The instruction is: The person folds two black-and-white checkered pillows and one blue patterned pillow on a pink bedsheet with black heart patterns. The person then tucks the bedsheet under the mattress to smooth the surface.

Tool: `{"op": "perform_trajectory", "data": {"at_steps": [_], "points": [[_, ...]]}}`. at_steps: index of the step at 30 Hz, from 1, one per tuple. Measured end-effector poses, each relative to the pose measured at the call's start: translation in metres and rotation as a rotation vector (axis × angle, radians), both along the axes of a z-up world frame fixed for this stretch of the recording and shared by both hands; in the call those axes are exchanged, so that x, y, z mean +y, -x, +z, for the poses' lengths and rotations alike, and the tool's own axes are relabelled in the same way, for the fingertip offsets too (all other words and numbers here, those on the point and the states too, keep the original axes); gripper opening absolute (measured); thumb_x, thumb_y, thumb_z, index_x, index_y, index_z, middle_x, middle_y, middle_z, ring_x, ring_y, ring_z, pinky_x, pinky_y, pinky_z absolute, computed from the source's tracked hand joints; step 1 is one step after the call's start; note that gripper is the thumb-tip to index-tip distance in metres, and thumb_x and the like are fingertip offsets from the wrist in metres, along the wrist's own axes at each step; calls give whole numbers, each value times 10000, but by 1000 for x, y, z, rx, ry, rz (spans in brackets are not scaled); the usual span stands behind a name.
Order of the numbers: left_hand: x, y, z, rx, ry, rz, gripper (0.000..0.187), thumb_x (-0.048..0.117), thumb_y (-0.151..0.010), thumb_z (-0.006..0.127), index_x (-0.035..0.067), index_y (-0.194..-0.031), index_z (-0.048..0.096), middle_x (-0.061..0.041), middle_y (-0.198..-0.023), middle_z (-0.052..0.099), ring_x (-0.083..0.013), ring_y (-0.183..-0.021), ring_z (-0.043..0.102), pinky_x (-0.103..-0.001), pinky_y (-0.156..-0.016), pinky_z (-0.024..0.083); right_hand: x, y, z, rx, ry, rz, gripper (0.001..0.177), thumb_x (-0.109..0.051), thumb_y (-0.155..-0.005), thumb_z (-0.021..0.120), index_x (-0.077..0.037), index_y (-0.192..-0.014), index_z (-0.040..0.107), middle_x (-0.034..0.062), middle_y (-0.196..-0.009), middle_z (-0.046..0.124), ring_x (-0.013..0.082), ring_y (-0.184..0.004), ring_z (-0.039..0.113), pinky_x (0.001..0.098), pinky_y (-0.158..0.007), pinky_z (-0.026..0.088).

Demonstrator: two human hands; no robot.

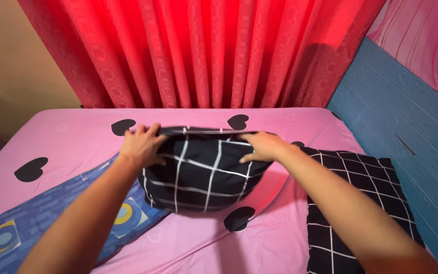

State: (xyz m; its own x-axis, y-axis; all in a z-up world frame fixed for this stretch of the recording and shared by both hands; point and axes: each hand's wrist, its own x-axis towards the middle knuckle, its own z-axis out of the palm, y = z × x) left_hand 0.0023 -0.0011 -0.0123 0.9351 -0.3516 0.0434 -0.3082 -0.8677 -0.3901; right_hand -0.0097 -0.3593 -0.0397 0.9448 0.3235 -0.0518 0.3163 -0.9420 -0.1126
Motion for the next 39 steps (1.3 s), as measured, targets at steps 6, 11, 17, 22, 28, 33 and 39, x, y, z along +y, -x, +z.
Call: {"op": "perform_trajectory", "data": {"at_steps": [6,11,17,22,28,33,39], "points": [[-11,-11,20,-220,192,-208,274,175,-863,710,168,-1137,706,-116,-1264,621,-370,-1060,660,-528,-805,573,-4,19,37,-247,2,-172,302,-332,-920,614,-199,-1185,670,138,-1109,710,366,-1060,668,563,-873,518],[3,-43,88,-739,498,-355,92,122,-816,688,76,-895,677,-145,-940,677,-386,-869,684,-508,-729,551,-27,13,102,-1042,-343,-168,196,-223,-1040,534,-117,-1116,680,200,-862,735,416,-811,703,646,-857,451],[-10,-14,93,-422,522,-448,291,96,-810,673,51,-1089,607,-185,-902,683,-440,-819,665,-563,-655,524,-37,-6,85,-817,-471,-121,197,-192,-1023,559,-52,-1087,682,287,-868,669,500,-839,657,578,-692,511],[-34,-24,131,-804,861,-385,200,147,-916,652,42,-1057,556,-223,-929,685,-459,-906,657,-560,-740,511,-38,-54,111,-1139,-683,-199,197,-180,-1090,485,-19,-1043,588,275,-872,669,482,-837,682,577,-678,496],[-44,-30,121,-319,334,-251,212,158,-998,511,110,-1203,539,-237,-810,714,-429,-778,694,-556,-677,532,-17,-47,118,-921,-559,-211,298,-323,-1062,501,-63,-1023,640,299,-774,654,511,-762,658,609,-648,473],[-34,-39,78,-368,616,-175,234,167,-1008,493,114,-1234,524,-251,-873,707,-465,-826,692,-580,-700,532,-14,-31,110,-637,-625,-321,260,-314,-1076,499,-98,-1068,642,296,-868,675,508,-828,647,586,-744,489],[-10,-55,61,-231,509,-134,220,130,-951,490,143,-1162,552,-249,-871,700,-482,-843,683,-592,-721,533,-10,-33,73,-462,-782,-265,407,-424,-989,660,-85,-1212,633,225,-1030,766,352,-1010,769,441,-907,561]]}}
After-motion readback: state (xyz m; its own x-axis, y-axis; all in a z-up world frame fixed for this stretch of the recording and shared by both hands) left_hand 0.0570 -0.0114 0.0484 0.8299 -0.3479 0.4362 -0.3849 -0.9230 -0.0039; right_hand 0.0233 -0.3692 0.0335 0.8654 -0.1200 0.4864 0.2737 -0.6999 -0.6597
